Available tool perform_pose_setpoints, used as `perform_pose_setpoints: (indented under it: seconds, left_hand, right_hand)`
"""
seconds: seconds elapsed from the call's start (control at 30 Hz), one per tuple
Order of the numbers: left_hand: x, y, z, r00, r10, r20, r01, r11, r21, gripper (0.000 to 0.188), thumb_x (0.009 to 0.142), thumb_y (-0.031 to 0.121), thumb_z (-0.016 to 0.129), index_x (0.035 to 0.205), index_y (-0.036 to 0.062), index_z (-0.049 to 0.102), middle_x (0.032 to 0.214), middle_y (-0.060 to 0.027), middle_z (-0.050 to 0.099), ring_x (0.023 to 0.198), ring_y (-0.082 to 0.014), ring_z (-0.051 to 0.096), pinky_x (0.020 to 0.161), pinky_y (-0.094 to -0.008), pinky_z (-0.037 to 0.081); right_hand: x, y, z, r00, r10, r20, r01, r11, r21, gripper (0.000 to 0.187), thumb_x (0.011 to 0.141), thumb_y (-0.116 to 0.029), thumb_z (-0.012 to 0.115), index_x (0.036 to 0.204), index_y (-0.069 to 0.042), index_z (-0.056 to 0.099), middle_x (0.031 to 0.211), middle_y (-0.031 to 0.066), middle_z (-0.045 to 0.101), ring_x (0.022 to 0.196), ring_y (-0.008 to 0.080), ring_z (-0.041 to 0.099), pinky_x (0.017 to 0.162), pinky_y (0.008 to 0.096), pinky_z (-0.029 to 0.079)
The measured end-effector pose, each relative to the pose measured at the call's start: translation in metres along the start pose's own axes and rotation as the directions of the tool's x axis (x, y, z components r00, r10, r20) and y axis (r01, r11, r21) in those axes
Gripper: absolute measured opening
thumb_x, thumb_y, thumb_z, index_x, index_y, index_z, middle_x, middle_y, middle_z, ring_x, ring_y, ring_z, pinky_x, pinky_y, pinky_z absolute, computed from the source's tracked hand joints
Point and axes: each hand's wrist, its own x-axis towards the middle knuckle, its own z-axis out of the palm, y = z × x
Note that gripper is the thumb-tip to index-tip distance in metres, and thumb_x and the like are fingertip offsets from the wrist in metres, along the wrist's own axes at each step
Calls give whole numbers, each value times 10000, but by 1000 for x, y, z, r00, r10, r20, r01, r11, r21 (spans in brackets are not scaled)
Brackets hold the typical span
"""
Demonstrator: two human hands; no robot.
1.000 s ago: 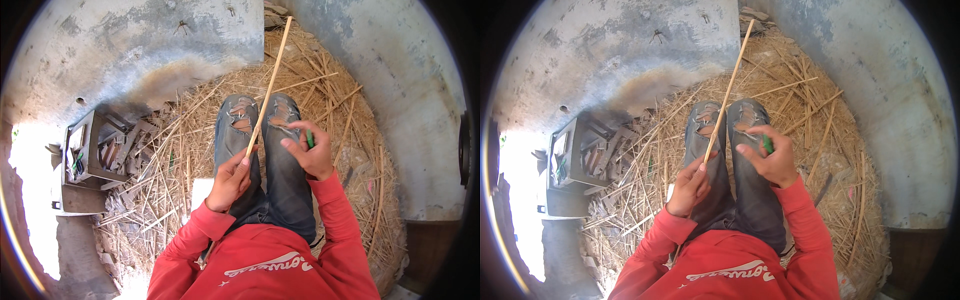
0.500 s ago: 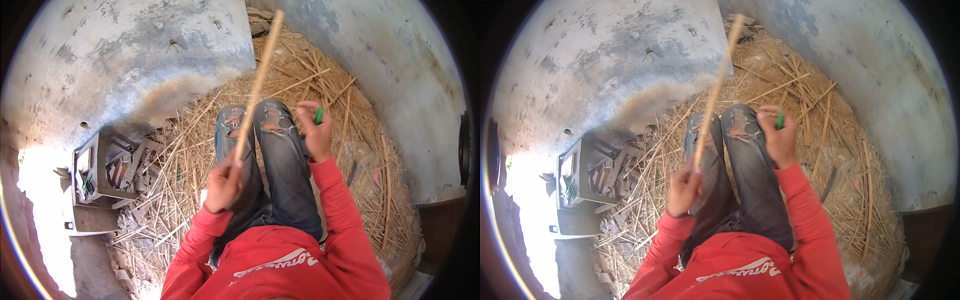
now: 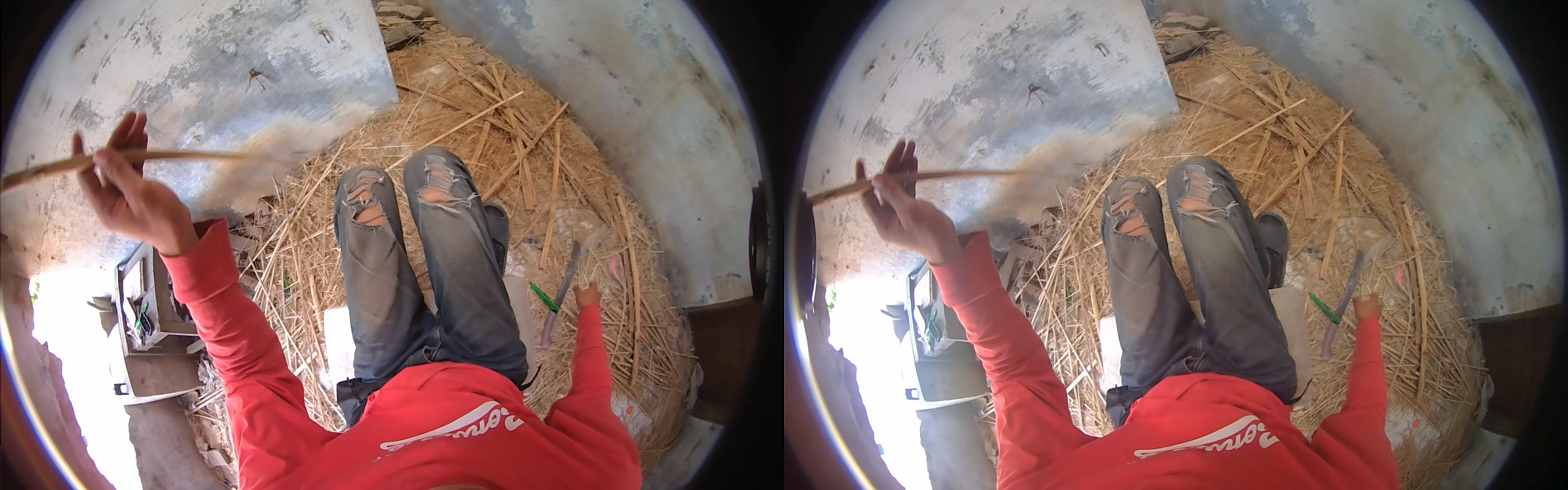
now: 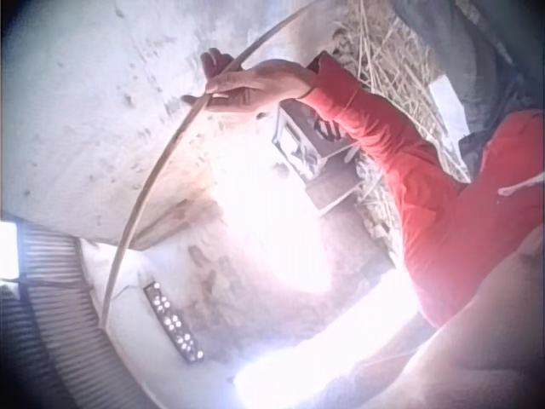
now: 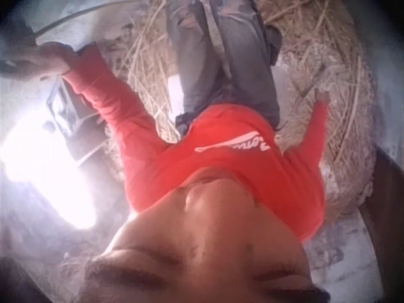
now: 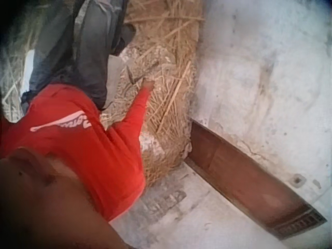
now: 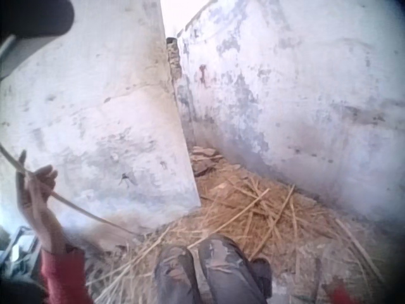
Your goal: The person peels layers from a thin piece of bamboo or wood using a small green tool, and later uses a larger blade to strike a thicker piece of wood.
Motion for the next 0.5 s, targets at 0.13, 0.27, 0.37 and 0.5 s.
perform_pose_setpoints:
  seconds: [0.13,0.27,0.37,0.5]
  left_hand:
    - [2,-2,50,968,-128,215,137,990,-28,359,1121,181,444,1392,-42,519,1171,-257,728,1109,-336,729,984,-441,609]
    - [-27,-24,92,862,-278,424,383,905,-185,350,1093,185,540,1373,-22,572,1183,-215,739,1145,-277,714,974,-391,598]
    - [-68,-28,115,764,-343,547,463,881,-94,311,1058,134,601,1322,-29,618,1136,-182,750,1105,-238,723,934,-340,589]
    - [-147,-45,154,652,-433,622,536,844,25,235,1024,46,619,1242,-37,652,1090,-155,755,1073,-217,732,893,-320,589]
  right_hand:
    - [-23,58,60,942,250,223,-268,962,55,1003,835,-447,810,1540,92,343,1412,368,549,1325,463,563,1099,464,468]
    - [-26,88,113,872,322,368,-401,901,162,954,823,-368,840,1526,62,359,1392,328,579,1255,412,629,1042,442,510]
    - [-79,26,122,897,214,387,-298,939,170,839,842,-382,808,1446,65,434,1255,294,657,1151,403,680,968,472,532]
    - [-100,-1,116,944,309,115,-320,942,101,706,891,-422,741,1351,65,518,1109,262,707,1051,400,711,890,489,542]
